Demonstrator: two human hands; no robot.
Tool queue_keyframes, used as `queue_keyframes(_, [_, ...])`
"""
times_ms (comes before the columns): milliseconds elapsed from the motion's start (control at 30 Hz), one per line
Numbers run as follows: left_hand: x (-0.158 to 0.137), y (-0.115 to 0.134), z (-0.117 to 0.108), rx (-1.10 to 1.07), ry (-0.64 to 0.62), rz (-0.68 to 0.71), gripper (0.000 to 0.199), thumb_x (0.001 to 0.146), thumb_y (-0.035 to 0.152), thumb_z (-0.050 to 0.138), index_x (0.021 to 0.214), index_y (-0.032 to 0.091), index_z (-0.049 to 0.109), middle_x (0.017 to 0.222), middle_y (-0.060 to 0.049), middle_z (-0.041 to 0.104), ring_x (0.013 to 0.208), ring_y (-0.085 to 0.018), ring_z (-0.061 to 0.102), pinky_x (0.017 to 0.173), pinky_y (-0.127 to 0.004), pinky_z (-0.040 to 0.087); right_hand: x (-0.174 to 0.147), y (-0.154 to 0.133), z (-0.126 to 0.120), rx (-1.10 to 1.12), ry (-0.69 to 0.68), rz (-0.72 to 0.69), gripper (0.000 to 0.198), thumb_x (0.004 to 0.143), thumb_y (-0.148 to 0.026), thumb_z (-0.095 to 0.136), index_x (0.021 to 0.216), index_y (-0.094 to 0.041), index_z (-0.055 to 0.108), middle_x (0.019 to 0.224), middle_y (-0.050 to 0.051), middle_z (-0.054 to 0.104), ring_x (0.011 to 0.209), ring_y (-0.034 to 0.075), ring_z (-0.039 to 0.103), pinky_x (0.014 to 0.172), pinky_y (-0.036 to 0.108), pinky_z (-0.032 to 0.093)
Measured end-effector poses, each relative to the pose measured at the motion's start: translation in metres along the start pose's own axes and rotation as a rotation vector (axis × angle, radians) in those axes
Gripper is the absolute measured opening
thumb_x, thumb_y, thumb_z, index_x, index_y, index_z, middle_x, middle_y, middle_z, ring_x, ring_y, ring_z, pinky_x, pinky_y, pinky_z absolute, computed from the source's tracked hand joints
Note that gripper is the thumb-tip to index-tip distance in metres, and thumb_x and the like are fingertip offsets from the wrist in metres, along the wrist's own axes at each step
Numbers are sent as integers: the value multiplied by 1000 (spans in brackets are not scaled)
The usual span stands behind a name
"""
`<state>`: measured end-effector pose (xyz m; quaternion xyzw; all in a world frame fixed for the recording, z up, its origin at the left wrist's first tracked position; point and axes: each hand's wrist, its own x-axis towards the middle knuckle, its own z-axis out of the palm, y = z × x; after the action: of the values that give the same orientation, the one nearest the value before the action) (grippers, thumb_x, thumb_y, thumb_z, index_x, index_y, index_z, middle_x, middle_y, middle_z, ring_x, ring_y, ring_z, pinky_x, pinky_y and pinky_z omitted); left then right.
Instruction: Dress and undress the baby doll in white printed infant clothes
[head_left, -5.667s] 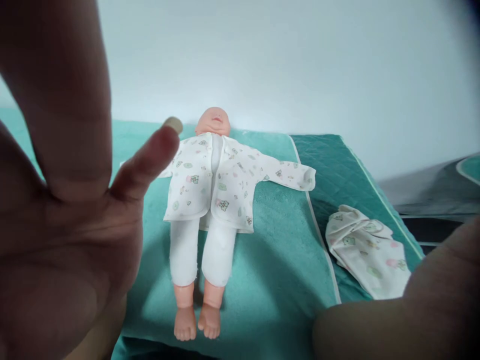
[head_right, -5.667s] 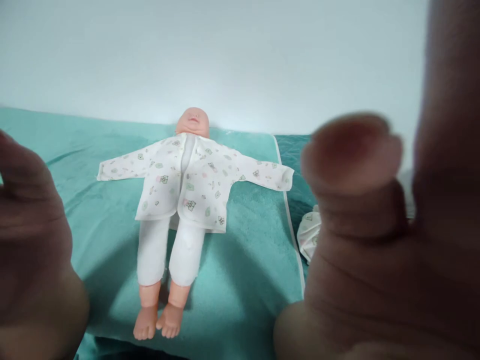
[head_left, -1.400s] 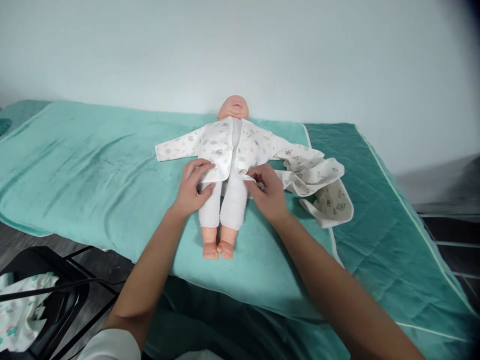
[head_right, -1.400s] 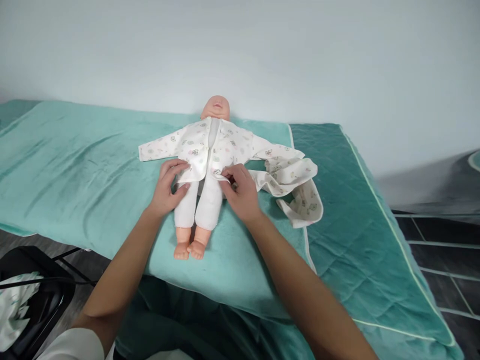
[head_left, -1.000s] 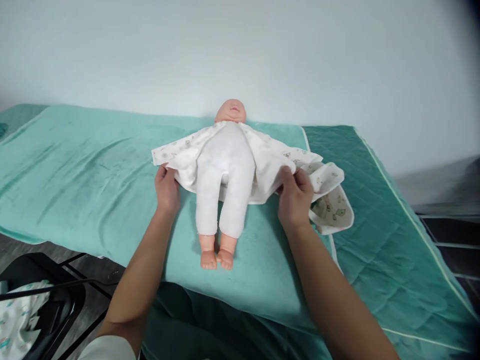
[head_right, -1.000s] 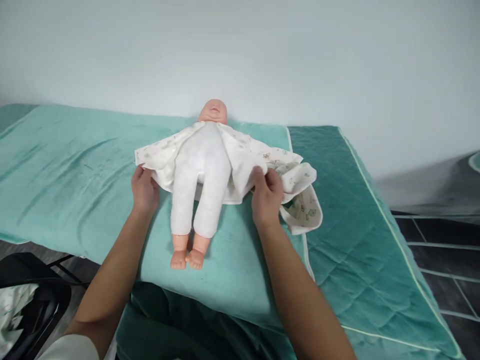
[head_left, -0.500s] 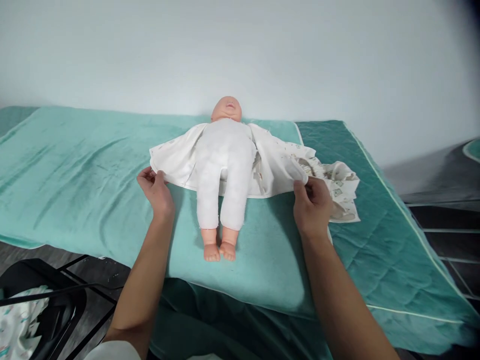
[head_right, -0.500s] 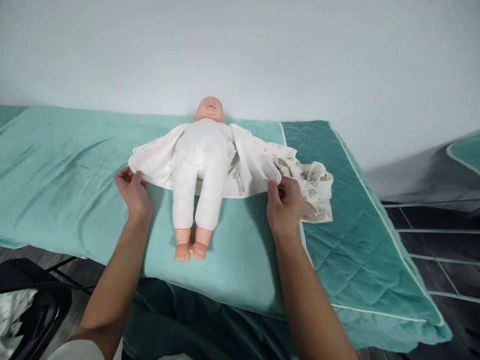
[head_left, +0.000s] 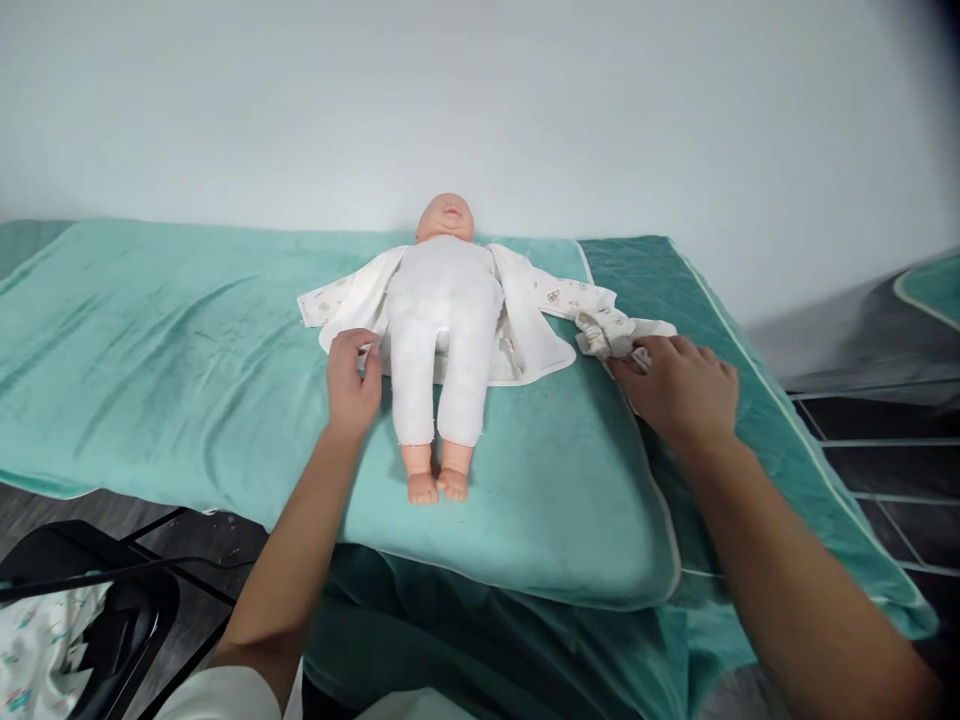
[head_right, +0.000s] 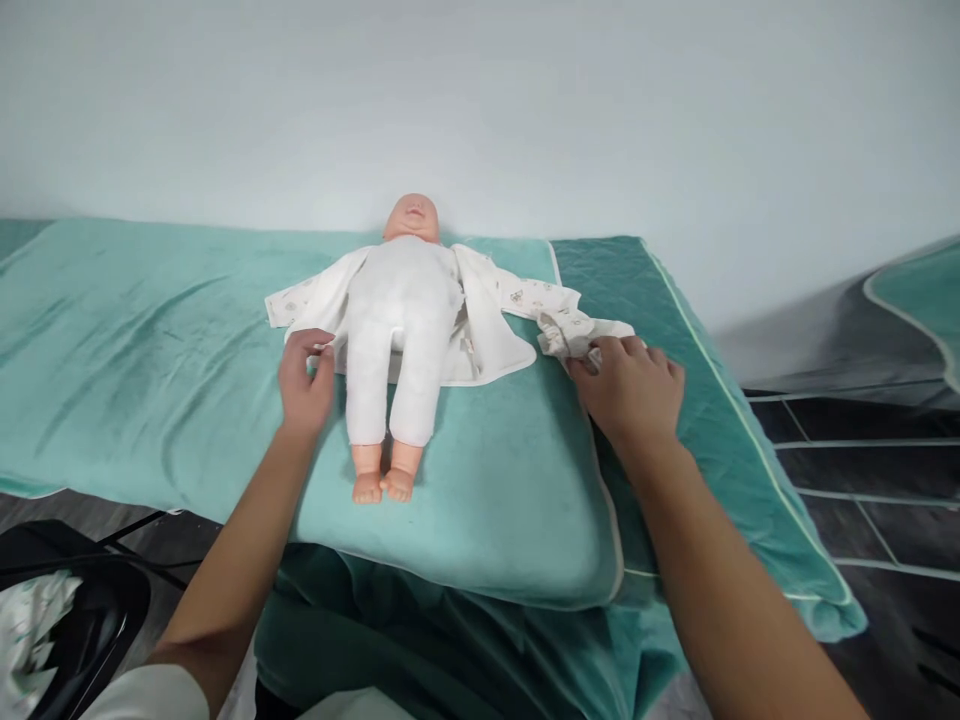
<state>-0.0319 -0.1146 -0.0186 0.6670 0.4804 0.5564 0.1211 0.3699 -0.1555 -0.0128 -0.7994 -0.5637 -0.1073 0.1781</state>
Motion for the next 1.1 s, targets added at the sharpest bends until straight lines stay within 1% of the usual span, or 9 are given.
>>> queue_keyframes(167, [-15, 11, -11, 29, -254, 130, 16, 96, 22, 51, 104, 22, 65, 105, -8, 65, 100, -23, 61, 91, -39, 50, 25, -3, -44, -210, -207, 57, 15, 85, -30, 74, 95, -19, 71, 98, 18, 72, 80, 25, 60, 68, 37, 27])
queue_keyframes(300, [-19, 26, -27, -24, -375, 43, 15, 98, 26, 52, 104, 24, 66, 96, -5, 66, 91, -20, 61, 85, -36, 49, 18, -21, -100, -164, -17, 214, 24, 89, -27, 69, 112, -21, 71, 92, 17, 71, 78, 23, 61, 67, 37, 28])
queue_keyframes(400, [-14, 59, -33, -190, -365, -10, 12, 97, 29, 58, 102, 25, 68, 98, -4, 68, 91, -20, 62, 85, -35, 49, -1, -55, -134, 198, 80, 230, 19, 84, -19, 70, 103, -20, 72, 79, 7, 66, 69, 15, 53, 69, 35, 36])
queue_keyframes(567, [7, 132, -35, -448, -452, 79, 28, 95, 38, 66, 120, 25, 66, 127, -8, 65, 120, -26, 61, 98, -38, 50, -22, -135, -160, 954, -148, 141, 6, 84, -21, 66, 85, -15, 66, 61, -2, 51, 57, 8, 44, 61, 31, 40])
queue_keyframes(667, [23, 154, -37, -376, -456, 185, 41, 92, 45, 70, 127, 26, 60, 135, -9, 60, 127, -27, 57, 104, -41, 49, -23, -176, -169, 1285, -289, 24, 9, 81, -19, 67, 78, -17, 59, 66, -2, 53, 61, 10, 51, 59, 27, 42])
queue_keyframes(767, [37, 155, -46, -158, -392, 334, 38, 93, 44, 69, 123, 23, 60, 130, -11, 61, 124, -26, 56, 108, -42, 47, -23, -202, -180, 1429, -317, -56, 21, 81, -15, 68, 101, -20, 65, 73, -2, 55, 63, 12, 53, 57, 26, 43])
queue_keyframes(867, [46, 151, -63, 0, -329, 388, 22, 95, 40, 66, 108, 23, 66, 128, -9, 64, 124, -27, 56, 110, -44, 45, -23, -215, -189, 1423, -323, -224, 40, 85, -15, 66, 124, -25, 65, 78, -3, 59, 62, 11, 52, 57, 25, 41])
queue_keyframes(967, [52, 153, -83, -94, -277, 336, 15, 96, 37, 62, 98, 24, 70, 119, -5, 69, 121, -26, 60, 106, -43, 47, -24, -219, -197, 1211, -329, -437, 16, 89, -18, 62, 97, -20, 76, 81, -1, 67, 68, 12, 57, 63, 25, 43])
queue_keyframes(1100, [64, 155, -101, -345, -238, 116, 13, 91, 35, 71, 95, 23, 72, 98, -2, 71, 108, -25, 64, 93, -37, 50, -16, -217, -209, 849, -278, -662, 19, 93, -30, 65, 81, -19, 75, 85, 1, 67, 77, 14, 57, 69, 28, 42])
